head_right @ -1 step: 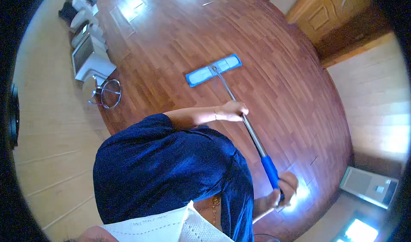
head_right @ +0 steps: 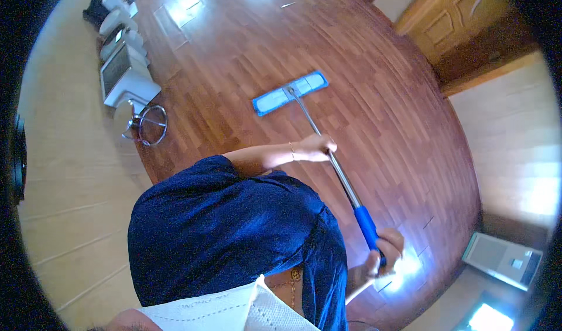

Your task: The recorder is mopping the wooden floor using a flat mop.

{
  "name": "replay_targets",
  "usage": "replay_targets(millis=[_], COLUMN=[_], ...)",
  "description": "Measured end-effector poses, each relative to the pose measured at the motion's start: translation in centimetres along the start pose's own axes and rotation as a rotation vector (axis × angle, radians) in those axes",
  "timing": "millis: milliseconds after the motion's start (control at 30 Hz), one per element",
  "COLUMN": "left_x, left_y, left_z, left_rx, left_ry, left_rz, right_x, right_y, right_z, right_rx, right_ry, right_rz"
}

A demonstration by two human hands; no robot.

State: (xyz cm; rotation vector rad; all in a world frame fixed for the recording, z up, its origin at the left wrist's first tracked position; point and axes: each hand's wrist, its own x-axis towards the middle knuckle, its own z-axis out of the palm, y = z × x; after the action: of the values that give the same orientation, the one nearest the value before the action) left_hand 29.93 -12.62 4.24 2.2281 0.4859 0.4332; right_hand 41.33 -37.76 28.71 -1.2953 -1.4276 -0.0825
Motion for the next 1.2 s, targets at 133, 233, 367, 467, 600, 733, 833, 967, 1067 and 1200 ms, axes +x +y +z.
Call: replay_targets(millis=[133,233,367,467,600,733,833,967,1067,1200], left_x=[-1.9,-4.8,-7.8,-10.2,-13.5,-15.9,-19.6,-19.4,-20.2,-21.1], left_y=[-7.7,-9.9,-14.4,-16.3,-15.6,-13.7,-16.9,-8.7,-6.5,-2.6], left_z=[-1.4,-4.8,-6.2,-7.4,-7.3,-4.8,-1.7,-3.1,-1.8,-0.1], left_rx=[0.006,0.059,0.206,0.272,0.293,0.309,-0.218,0.358,0.476,0.476], left_ry=[0.338,0.382,0.466,0.492,0.524,0.681,1.066,0.845,0.918,1.064], left_rz=[0.027,-0.166,-0.361,-0.469,-0.594,-0.685,-0.661,-0.886,-0.89,-0.865], right_x=[1.5,0.9,0.9,1.9,2.3,4.0,5.2,6.5,7.6,9.1], right_y=[0.5,2.3,4.1,4.5,4.6,4.8,4.9,5.0,4.9,5.1], right_z=[4.6,8.6,13.2,15.4,15.7,14.9,14.7,14.1,13.7,13.2], right_rx=[0.015,0.153,0.224,0.279,0.36,0.348,0.433,0.459,0.585,0.736], right_ry=[-0.282,-0.468,-0.675,-0.801,-0.891,-1.009,-1.11,-1.211,-1.221,-1.277], right_rz=[0.191,0.292,0.142,0.008,0.034,-0.119,-0.254,-0.282,-0.32,-0.344])
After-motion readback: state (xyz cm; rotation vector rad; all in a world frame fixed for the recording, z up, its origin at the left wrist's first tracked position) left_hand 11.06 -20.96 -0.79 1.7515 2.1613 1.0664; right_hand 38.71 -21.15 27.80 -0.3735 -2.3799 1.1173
